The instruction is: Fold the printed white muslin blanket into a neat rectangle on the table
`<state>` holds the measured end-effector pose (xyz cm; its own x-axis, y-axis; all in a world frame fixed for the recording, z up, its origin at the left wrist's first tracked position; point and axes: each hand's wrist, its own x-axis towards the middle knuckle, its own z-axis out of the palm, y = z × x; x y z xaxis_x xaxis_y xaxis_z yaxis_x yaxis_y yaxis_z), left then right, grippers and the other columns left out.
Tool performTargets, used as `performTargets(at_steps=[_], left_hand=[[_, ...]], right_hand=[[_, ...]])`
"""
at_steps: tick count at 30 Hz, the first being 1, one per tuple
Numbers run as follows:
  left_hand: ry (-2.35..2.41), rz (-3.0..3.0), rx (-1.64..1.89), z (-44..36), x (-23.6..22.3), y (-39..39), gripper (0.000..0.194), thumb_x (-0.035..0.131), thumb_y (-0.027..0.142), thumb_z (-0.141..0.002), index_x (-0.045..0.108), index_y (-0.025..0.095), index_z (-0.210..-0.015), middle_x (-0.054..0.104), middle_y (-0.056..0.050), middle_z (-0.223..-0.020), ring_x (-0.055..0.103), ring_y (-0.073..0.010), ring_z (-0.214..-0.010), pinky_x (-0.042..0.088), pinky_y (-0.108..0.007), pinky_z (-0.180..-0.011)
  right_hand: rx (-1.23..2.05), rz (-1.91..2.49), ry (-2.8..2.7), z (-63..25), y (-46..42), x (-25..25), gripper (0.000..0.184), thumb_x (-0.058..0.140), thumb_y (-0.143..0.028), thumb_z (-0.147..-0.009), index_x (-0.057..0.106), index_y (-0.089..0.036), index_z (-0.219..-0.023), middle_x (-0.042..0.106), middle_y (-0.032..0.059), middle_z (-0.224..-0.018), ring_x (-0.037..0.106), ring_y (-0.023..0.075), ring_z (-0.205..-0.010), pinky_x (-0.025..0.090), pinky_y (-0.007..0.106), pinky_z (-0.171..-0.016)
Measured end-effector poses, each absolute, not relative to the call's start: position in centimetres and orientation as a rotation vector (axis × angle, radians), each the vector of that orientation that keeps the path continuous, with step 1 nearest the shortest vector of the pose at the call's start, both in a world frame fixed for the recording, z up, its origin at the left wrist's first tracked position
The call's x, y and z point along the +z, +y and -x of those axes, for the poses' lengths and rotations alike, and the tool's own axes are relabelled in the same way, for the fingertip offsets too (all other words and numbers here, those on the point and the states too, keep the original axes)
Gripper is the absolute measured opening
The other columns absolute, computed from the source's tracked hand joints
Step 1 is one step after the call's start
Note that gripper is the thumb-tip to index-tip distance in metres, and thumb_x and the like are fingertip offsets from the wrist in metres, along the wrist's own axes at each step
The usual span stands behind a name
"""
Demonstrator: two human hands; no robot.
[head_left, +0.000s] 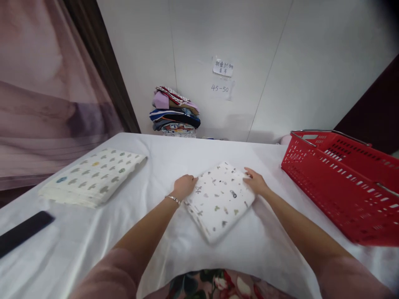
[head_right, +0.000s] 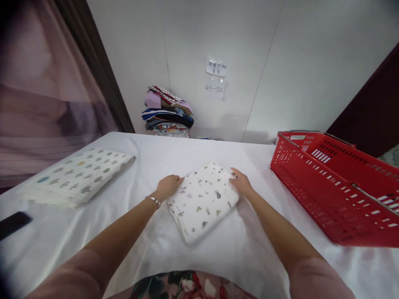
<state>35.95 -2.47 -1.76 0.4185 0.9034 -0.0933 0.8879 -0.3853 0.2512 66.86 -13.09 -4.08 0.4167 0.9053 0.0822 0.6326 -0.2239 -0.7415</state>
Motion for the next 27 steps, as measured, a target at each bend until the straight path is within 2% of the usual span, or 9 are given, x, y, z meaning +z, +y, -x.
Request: performTargets(at_steps=[3,7,11,13,17,22,27], left_hand=[[1.630,-2.323,0.105,-35.2,-2.2,-5.2,0.043,0.028,0.044,-0.089,0.063,0.019,-0.090,0.067,-0.011,-0.092,0.062,-0.0236,-0.085,0.045,-0.033,-0.070],[1.677,-2.231,0.160,-34.7,-2.7,-7.9,0.043,0.026,0.045,-0.090,0.060,0.020,-0.090,0.068,-0.011,-0.092,0.063,-0.0246,-0.084,0.044,-0.035,-0.069],[1.697,-2.182,0.186,-34.7,-2.6,-8.4,0.041,0.028,0.045,-0.090,0.060,0.020,-0.089,0.067,-0.010,-0.091,0.062,-0.0237,-0.085,0.044,-0.033,-0.070],[1.706,-2.181,0.204,-34.7,-2.6,-8.3,0.040,0.028,0.044,-0.089,0.059,0.019,-0.089,0.067,-0.009,-0.091,0.062,-0.0236,-0.085,0.044,-0.033,-0.070],[1.717,-2.174,0.227,-34.7,-3.0,-8.4,0.040,0.028,0.045,-0.090,0.059,0.020,-0.089,0.067,-0.008,-0.092,0.062,-0.0230,-0.085,0.043,-0.032,-0.069],[1.708,-2.163,0.281,-34.4,-3.4,-8.8,0.041,0.027,0.046,-0.091,0.059,0.020,-0.089,0.067,-0.008,-0.090,0.062,-0.0209,-0.083,0.042,-0.030,-0.068],[1.705,-2.160,0.310,-34.4,-3.4,-8.9,0.040,0.029,0.045,-0.090,0.059,0.020,-0.087,0.067,-0.007,-0.088,0.062,-0.0212,-0.081,0.041,-0.031,-0.067]], right_hand=[[0.295,2.005,-1.478,-67.3,-9.0,-3.4,0.047,0.050,-0.018,-0.076,0.053,-0.021,-0.123,0.061,0.0035,-0.112,0.057,0.0176,-0.098,0.041,0.032,-0.092],[0.241,2.041,-1.554,-65.4,-7.3,-4.3,0.039,0.045,-0.011,-0.078,0.061,-0.022,-0.112,0.062,0.0062,-0.113,0.053,0.0218,-0.109,0.034,0.038,-0.099],[0.114,2.080,-1.630,-62.6,-8.8,-4.4,0.038,0.041,-0.011,-0.082,0.056,-0.019,-0.116,0.048,0.0101,-0.132,0.034,0.0251,-0.128,0.016,0.047,-0.107],[0.038,2.062,-1.747,-60.8,-9.7,-3.8,0.039,0.038,-0.015,-0.085,0.050,-0.017,-0.122,0.041,0.0107,-0.138,0.027,0.0243,-0.132,0.013,0.048,-0.107],[0.075,1.951,-1.981,-56.9,-9.9,-2.7,0.038,0.040,-0.023,-0.086,0.048,-0.019,-0.123,0.045,0.0088,-0.135,0.032,0.0225,-0.129,0.019,0.045,-0.105],[0.112,1.944,-2.071,-54.6,-7.3,-2.2,0.037,0.036,-0.013,-0.084,0.058,-0.020,-0.114,0.057,0.0054,-0.121,0.047,0.0176,-0.114,0.033,0.028,-0.095],[0.139,1.990,-2.164,-54.6,-4.4,-1.6,0.035,0.041,-0.015,-0.082,0.063,-0.022,-0.107,0.064,0.0051,-0.105,0.055,0.0189,-0.099,0.039,0.026,-0.080]])
